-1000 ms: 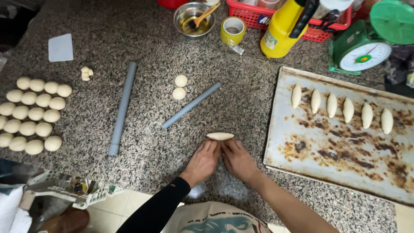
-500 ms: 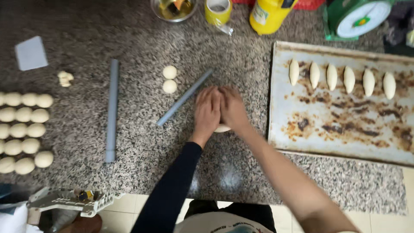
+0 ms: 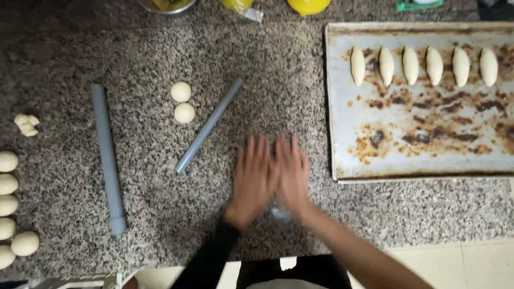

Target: The person rolls out pieces of dough using a rolling pin, shapes them into pointed ovals by hand, and places them onto a baking tray.

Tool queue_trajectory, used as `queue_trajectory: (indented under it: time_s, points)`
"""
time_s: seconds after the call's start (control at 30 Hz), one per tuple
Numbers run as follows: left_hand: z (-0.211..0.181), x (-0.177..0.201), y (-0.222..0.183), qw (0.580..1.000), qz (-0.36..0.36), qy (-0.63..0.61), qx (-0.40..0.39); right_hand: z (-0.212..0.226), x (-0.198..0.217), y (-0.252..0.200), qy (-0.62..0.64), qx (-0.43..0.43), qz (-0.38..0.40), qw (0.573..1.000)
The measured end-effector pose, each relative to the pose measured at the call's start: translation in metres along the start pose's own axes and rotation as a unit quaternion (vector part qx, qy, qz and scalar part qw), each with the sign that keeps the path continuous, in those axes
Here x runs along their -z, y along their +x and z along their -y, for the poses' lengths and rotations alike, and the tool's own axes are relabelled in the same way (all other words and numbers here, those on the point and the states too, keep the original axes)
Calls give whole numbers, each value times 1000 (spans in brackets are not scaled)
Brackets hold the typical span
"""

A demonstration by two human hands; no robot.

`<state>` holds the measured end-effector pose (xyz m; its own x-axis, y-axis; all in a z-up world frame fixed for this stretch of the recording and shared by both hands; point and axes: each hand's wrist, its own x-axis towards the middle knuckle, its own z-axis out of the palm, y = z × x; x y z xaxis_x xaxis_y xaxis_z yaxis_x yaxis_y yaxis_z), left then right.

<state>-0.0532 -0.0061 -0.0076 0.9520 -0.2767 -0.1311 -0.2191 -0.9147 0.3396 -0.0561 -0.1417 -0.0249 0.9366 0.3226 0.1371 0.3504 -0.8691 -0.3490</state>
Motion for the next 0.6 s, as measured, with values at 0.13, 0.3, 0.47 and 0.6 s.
queue_trajectory:
  time_s: [0.13,0.3,0.47,0.6]
  points:
    - [34,7,82,995,-100,15,5,-25,-22,86,-7,-87,-29,996]
    - [5,13,36,994,-50,-92,10,-15,-5,41,53,-10,-14,998]
    - [-40,8,-93,982,-2,-176,-74,3,40,-84,135,78,32,987]
    - [-24,12,-62,979,66,-189,-42,4,28,-59,-24,64,82,994]
